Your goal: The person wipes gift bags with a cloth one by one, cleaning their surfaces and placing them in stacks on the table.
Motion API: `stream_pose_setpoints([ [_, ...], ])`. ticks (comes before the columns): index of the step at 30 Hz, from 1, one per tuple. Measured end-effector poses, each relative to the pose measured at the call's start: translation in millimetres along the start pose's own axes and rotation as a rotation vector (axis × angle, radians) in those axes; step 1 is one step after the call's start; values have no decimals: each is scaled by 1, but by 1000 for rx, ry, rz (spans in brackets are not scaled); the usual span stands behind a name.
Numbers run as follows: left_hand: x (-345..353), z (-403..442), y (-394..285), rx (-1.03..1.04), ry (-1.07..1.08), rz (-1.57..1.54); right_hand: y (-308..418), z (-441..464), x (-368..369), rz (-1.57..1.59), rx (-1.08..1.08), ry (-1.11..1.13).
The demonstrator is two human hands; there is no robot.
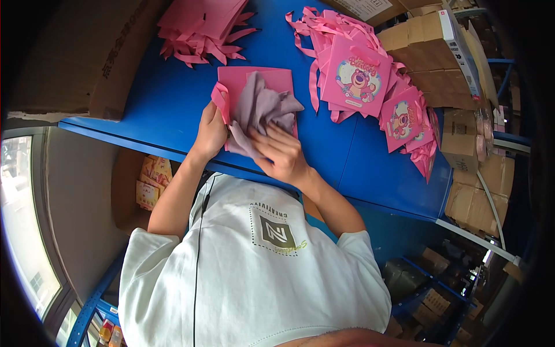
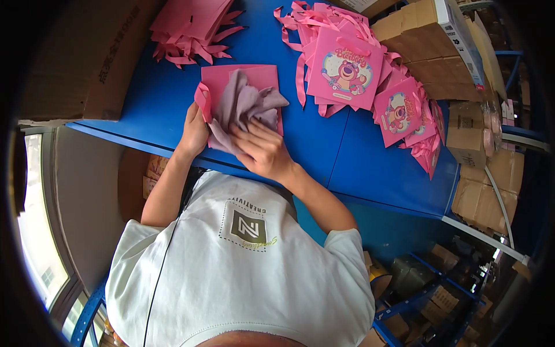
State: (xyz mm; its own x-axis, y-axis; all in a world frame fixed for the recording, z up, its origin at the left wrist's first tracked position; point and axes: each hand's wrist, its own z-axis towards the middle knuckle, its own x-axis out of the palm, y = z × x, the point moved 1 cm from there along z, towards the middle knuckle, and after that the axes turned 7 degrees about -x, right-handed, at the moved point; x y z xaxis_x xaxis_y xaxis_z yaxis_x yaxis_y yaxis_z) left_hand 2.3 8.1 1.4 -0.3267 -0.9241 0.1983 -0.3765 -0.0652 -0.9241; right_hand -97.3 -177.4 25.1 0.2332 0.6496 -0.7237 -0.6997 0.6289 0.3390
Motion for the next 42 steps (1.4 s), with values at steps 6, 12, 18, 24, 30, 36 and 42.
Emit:
stream_pose_setpoints([
  [6, -8, 10, 5, -21, 104, -27, 27, -18, -8, 125, 74, 46],
  [12, 6, 1, -16, -55, 70, -178, 5, 36, 10, 61, 154, -7],
  [18, 7, 8, -6, 109, 138, 101, -45, 51, 6, -104, 318, -48],
  [24, 8, -5, -17, 183, 37, 241, -83, 23, -3, -150, 433, -221],
  [30, -42, -36, -84, 408, -265, 196, -79, 2, -28, 33, 568, -376],
  [36, 24, -52, -186, 1278, -489, 475, -78, 1, -19, 112, 591, -458],
  [42, 137, 8, -188, 1887, -388, 1101, -89, -5, -10, 41, 537, -472],
])
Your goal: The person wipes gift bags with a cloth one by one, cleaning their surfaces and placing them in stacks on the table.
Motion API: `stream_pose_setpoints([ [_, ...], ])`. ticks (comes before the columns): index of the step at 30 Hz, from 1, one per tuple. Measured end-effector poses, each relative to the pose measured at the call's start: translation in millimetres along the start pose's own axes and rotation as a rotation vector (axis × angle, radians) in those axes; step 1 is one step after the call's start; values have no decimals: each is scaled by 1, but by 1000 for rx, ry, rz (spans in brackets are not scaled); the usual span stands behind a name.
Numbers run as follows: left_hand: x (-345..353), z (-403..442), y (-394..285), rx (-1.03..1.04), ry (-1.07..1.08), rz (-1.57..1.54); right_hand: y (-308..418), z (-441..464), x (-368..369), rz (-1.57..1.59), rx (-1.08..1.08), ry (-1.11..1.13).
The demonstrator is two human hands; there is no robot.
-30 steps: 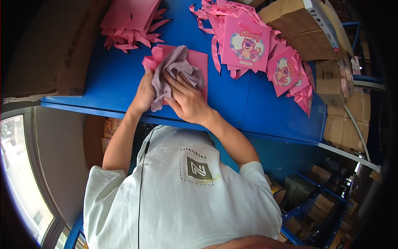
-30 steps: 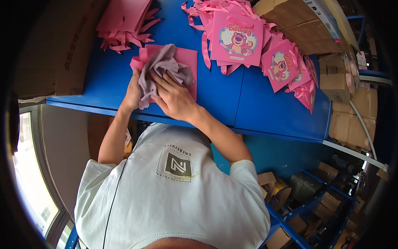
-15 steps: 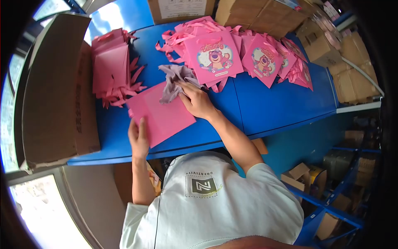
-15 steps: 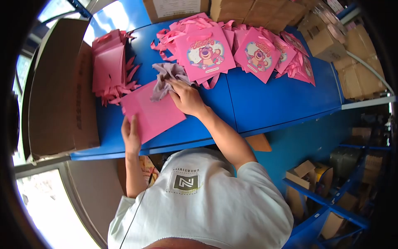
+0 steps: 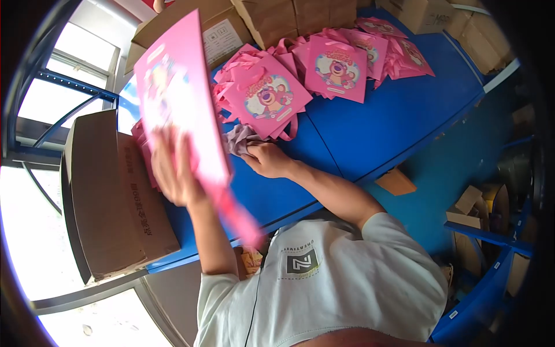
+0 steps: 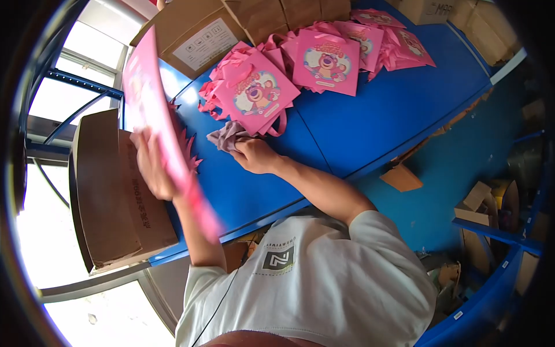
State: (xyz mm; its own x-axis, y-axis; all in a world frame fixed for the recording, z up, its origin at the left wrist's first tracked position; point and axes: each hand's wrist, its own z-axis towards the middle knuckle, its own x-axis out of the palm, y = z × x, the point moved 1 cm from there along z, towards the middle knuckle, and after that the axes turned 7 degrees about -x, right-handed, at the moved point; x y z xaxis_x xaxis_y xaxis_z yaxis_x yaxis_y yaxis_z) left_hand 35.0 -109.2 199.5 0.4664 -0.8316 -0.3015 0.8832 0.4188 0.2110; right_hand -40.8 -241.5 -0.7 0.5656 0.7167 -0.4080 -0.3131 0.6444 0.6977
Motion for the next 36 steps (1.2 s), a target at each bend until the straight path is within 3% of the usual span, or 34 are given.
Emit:
stream_pose_setpoints([
  [2, 48, 9, -41, -180, 323, -203, 2, -2, -9, 12, 42, 33],
  [5, 105, -39, -57, 6, 794, 4, 8, -1, -15, 89, 139, 151],
  [6, 111, -47, -56, 6, 794, 9, 7, 0, -15, 93, 136, 151],
  [10, 123, -70, -51, -153, 767, -453, 2, -2, -10, 176, 145, 52],
  [13, 112, -70, -35, -319, 709, -484, -2, 2, -12, 167, 108, 130],
  [15, 92, -76, -17, -487, 648, -499, -11, 2, -1, 40, -101, -19],
  [18, 54, -101, 26, -608, 516, -371, 23, 9, -21, 165, -13, 2],
  [20, 30, -130, 64, -636, 474, 42, 15, 11, -19, 153, 122, 129],
  [21, 21, -139, 79, -655, 466, 61, 13, 12, -18, 159, 109, 154],
  [25, -1, -172, 116, -462, 588, 669, 10, 15, -16, 178, 222, 210],
  [31, -4, -232, 125, -771, 724, 444, 11, 17, -10, 156, 112, 150],
  [36, -20, -249, 133, -543, 883, 525, 11, 18, -9, 117, 114, 141],
])
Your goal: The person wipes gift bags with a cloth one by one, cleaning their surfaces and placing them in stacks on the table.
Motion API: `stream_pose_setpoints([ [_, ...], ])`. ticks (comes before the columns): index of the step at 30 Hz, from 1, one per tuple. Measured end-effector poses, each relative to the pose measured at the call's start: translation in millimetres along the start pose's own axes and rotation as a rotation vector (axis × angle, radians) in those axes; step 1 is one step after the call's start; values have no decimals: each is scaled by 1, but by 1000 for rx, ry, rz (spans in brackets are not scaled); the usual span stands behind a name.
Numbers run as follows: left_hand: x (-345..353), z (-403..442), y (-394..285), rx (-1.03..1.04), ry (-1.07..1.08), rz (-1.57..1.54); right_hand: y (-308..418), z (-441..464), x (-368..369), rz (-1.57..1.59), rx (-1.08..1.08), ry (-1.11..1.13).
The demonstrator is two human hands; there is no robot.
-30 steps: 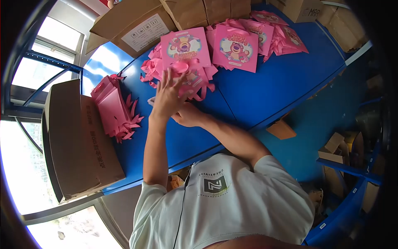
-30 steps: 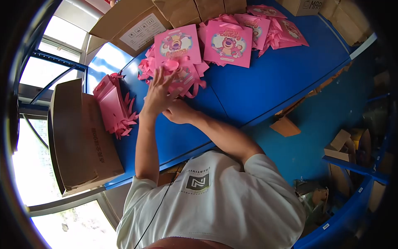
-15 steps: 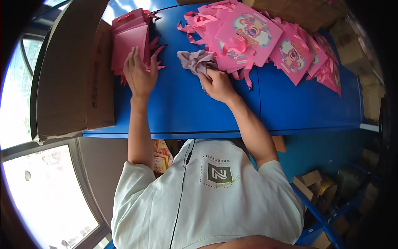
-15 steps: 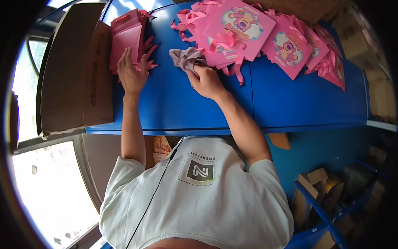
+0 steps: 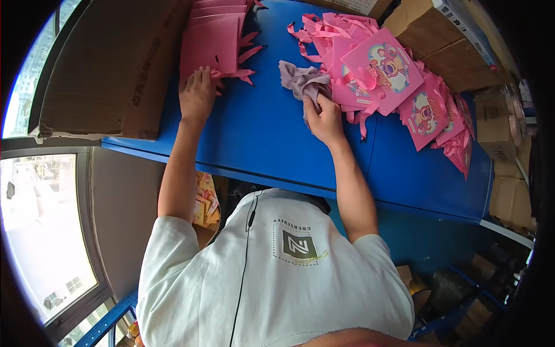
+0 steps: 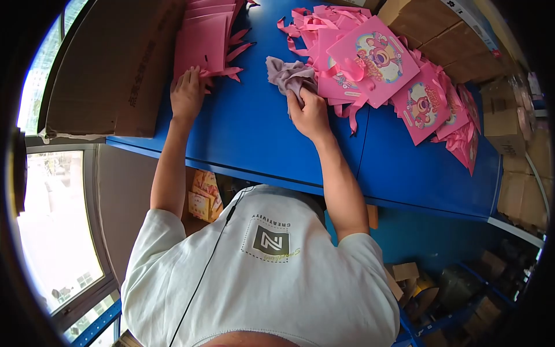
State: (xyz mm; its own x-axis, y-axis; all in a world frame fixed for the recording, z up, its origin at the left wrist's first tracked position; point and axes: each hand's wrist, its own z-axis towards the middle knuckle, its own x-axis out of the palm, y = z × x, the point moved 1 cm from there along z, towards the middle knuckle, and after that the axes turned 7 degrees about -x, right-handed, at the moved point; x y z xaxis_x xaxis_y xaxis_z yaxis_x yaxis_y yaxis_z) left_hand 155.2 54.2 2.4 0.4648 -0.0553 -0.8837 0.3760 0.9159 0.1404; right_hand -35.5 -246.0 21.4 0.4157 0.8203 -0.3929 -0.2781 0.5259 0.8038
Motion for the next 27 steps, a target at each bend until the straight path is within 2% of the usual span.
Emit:
stream_pose_setpoints([
  [5, -39, 2, 5, -29, 113, -260, -3, -5, 1, -35, -80, -30],
  [9, -45, 8, -17, 134, -121, -15, -1, -6, 0, -16, 2, 2],
  [14, -33, 10, -9, 157, -79, 33, 3, -8, -3, 6, 54, 11],
  [17, -66, 19, -7, 134, -184, -83, 5, -10, -5, 12, 63, -7],
  [19, -103, 25, 4, -18, -168, -294, 5, -10, -3, 23, 67, -3],
  [21, -130, 29, 16, -156, -130, -384, 4, -9, -3, 0, 42, -3],
  [22, -143, 29, 19, -160, -135, -383, 3, -9, -4, -23, 21, -5],
  [24, -161, 29, 24, -189, -310, -688, 1, -9, -3, -69, -17, -11],
  [25, -161, 28, 23, -190, -311, -688, 1, -10, 0, -70, -18, -10],
  [27, -150, 21, 17, -367, -234, -1046, -1, -9, 5, -79, -84, -80],
])
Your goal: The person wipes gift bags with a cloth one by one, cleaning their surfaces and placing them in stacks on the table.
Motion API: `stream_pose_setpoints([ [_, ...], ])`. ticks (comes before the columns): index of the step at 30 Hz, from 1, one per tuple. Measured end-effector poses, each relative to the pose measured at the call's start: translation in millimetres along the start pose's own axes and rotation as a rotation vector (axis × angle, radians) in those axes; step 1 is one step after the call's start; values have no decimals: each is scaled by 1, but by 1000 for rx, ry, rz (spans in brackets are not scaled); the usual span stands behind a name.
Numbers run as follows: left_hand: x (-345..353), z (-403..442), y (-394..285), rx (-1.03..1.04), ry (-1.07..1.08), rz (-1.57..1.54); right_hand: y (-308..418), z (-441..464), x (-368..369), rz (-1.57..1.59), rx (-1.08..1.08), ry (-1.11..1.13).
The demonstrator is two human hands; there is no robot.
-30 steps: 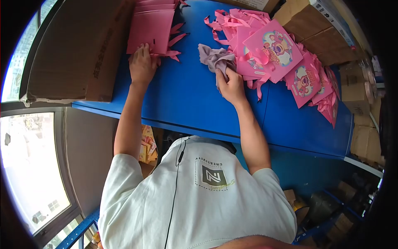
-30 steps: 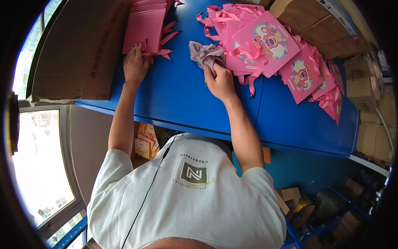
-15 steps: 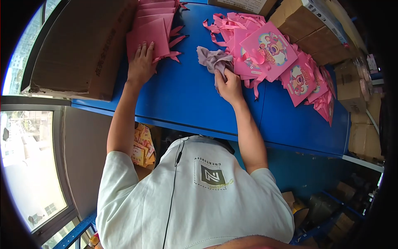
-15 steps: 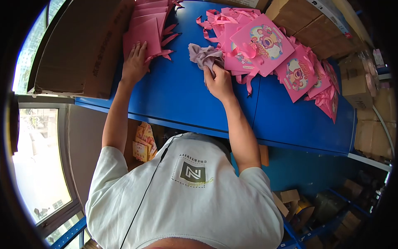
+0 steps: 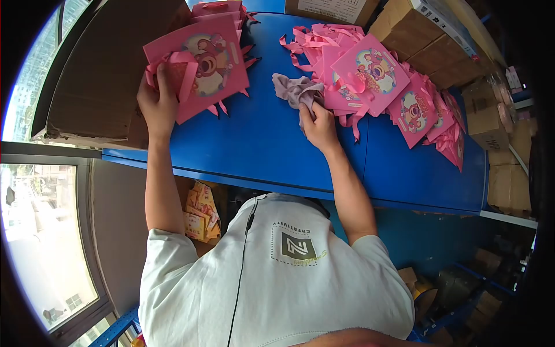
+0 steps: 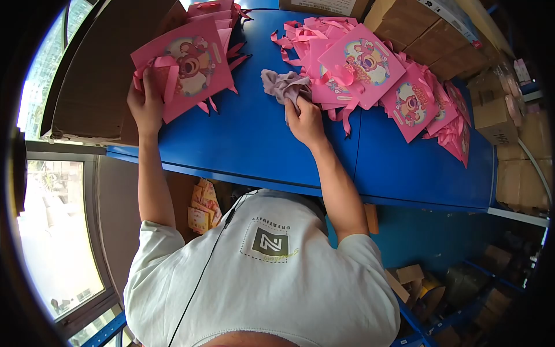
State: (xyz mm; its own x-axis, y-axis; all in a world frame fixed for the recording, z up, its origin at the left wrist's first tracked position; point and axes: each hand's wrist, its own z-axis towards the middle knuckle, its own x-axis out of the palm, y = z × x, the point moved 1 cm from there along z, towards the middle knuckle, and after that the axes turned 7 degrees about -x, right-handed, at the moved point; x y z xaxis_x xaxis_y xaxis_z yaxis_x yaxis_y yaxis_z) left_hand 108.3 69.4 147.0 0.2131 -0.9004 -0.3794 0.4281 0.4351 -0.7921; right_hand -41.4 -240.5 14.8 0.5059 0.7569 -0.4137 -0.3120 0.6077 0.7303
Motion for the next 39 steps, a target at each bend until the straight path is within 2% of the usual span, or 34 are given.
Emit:
stream_pose_setpoints([
  [2, 13, -16, 9, -249, 29, -322, -2, -2, 2, -11, -57, -68],
  [4, 34, -44, 20, -480, 157, -618, -4, 0, -1, -38, -19, -83],
  [5, 41, -56, 26, -540, 248, -640, -2, 0, -3, -61, 21, -104],
  [8, 60, -90, 19, -698, 321, -702, 17, -18, -4, -110, 153, -141],
  [12, 81, -113, 6, -985, 374, -669, 35, -22, -4, -137, -173, -323],
  [14, 91, -117, 10, -940, 401, -677, 35, -35, -5, -161, -190, -107],
  [15, 93, -116, 13, -885, 443, -681, 39, -36, -3, -159, -190, -104],
  [17, 98, -112, 18, -770, 530, -683, 46, -35, 7, -85, -244, 174],
  [18, 98, -112, 21, -768, 532, -679, 47, -35, 8, -83, -243, 170],
  [22, 102, -123, 39, -493, 425, -283, 50, -48, 12, -229, -328, 242],
  [28, 97, -120, 51, -720, 413, -317, 51, -44, 11, -386, -291, 284],
  [32, 107, -126, 25, -403, 242, -362, 47, -48, 14, -372, -251, 355],
  [39, 111, -129, 35, -379, 268, -278, 30, -37, 21, -379, -287, 447],
])
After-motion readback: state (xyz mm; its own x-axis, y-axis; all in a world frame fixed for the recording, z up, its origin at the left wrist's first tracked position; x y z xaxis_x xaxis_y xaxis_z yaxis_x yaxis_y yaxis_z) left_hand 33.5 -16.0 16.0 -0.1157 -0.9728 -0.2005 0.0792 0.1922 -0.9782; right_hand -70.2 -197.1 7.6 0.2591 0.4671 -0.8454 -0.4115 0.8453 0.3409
